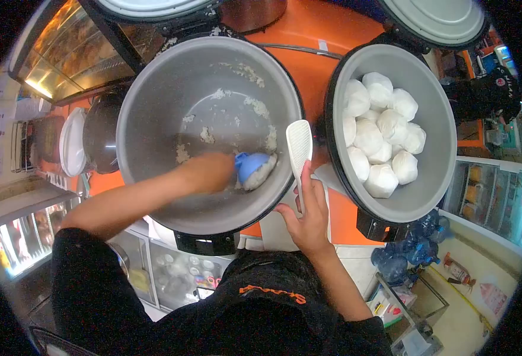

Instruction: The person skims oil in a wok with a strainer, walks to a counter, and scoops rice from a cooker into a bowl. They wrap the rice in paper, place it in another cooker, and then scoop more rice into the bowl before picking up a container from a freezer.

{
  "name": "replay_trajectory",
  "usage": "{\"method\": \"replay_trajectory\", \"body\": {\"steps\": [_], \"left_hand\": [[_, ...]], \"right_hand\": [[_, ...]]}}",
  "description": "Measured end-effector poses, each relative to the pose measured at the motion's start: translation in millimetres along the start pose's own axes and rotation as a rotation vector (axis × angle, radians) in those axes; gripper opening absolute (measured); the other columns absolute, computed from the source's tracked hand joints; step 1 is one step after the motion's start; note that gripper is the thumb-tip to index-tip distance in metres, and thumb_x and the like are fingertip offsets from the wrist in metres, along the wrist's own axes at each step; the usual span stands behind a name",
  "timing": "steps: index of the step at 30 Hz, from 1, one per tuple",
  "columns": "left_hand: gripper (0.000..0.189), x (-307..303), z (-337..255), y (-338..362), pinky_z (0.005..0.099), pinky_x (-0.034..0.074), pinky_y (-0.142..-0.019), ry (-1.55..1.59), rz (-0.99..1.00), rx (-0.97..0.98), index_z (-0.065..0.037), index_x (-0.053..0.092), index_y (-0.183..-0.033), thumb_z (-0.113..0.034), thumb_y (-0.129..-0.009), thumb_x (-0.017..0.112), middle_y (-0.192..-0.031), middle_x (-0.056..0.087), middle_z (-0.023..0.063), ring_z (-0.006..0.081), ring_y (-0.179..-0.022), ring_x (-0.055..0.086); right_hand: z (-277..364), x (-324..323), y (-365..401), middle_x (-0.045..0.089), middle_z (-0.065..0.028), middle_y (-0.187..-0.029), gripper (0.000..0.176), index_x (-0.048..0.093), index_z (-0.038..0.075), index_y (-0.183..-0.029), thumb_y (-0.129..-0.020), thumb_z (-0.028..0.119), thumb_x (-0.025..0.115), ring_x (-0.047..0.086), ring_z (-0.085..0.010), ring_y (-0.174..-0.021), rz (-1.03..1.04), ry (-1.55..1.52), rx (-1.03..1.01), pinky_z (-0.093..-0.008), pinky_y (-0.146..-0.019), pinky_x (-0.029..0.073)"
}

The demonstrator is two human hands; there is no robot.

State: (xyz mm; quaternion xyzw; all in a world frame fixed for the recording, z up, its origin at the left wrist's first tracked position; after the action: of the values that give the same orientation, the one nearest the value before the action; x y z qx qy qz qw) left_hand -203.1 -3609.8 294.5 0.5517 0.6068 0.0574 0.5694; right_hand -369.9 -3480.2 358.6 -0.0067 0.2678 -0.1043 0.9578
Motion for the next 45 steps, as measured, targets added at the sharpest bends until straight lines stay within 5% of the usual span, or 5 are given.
{"method": "replay_trajectory", "body": {"steps": [10, 22, 25, 32, 45], "left_hand": [[0.043, -25.5, 57.5, 52.6, 0.0444, 0.052, -0.075, 0.429, 0.374, -0.142, -0.001, 0.063, -0.129, -0.014, -0.088, 0.062, -0.098, 0.071, 0.0222, 0.0357, -0.091, 0.069], [0.031, -3.3, -0.2, 3.9, 0.0471, 0.055, -0.082, -0.199, 0.149, 0.014, -0.001, 0.067, -0.114, -0.009, -0.084, 0.064, -0.099, 0.072, 0.0236, 0.0385, -0.094, 0.071], [0.033, 17.7, 41.8, -29.1, 0.0483, 0.054, -0.073, -0.019, 0.298, 0.060, -0.003, 0.067, -0.117, -0.010, -0.085, 0.064, -0.098, 0.071, 0.0248, 0.0395, -0.085, 0.070], [0.037, -16.4, 50.6, 45.0, 0.0268, 0.036, -0.045, 0.490, 0.439, -0.118, -0.007, 0.063, -0.128, -0.025, -0.095, 0.063, -0.067, 0.050, -0.0022, 0.0055, -0.055, 0.047], [0.045, -4.0, 1.2, 151.5, 0.0176, 0.025, -0.037, 1.595, -0.181, -0.015, -0.005, 0.052, -0.141, -0.017, -0.098, 0.061, -0.072, 0.046, -0.0055, 0.0006, -0.045, 0.034]], "right_hand": [[-4.0, -1.8, 1.8, 0.050, -0.0099, -0.098, 0.107, 0.027, 0.003, -0.158, -0.070, 0.003, 0.085, 0.043, -0.0174, -0.074, 0.021, -0.006, 0.038, -0.0284, -0.062, 0.040], [-2.0, -2.3, 4.5, 0.050, -0.0100, -0.099, 0.105, 0.027, 0.003, -0.158, -0.070, 0.003, 0.085, 0.044, -0.0174, -0.075, 0.014, 0.003, 0.070, -0.0288, -0.062, 0.041], [0.4, -3.8, 0.6, 0.050, -0.0104, -0.099, 0.106, 0.026, 0.004, -0.159, -0.071, 0.004, 0.085, 0.045, -0.0182, -0.077, 0.024, 0.015, 0.052, -0.0299, -0.063, 0.042], [16.9, -25.5, -13.3, 0.053, -0.0142, -0.106, 0.093, 0.028, 0.006, -0.158, -0.081, 0.010, 0.079, 0.052, -0.0234, -0.084, 0.111, 0.110, 0.041, -0.0332, -0.073, 0.047], [121.6, 4.9, -36.9, 0.053, -0.0090, -0.094, 0.071, 0.042, 0.012, -0.152, -0.084, -0.002, 0.058, 0.062, -0.0260, -0.075, 0.371, 0.511, -0.398, -0.0384, -0.056, 0.051]]}}
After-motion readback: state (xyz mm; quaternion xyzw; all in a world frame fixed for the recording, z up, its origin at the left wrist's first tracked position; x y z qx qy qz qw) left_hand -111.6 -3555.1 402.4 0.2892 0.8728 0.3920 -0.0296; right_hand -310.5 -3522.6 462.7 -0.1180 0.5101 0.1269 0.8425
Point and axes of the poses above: each hand's wrist, its own y-axis away from the middle knuckle, its own x-axis out of the palm, z = x × y, the point moved 8 cm from there along -y, towards the middle knuckle
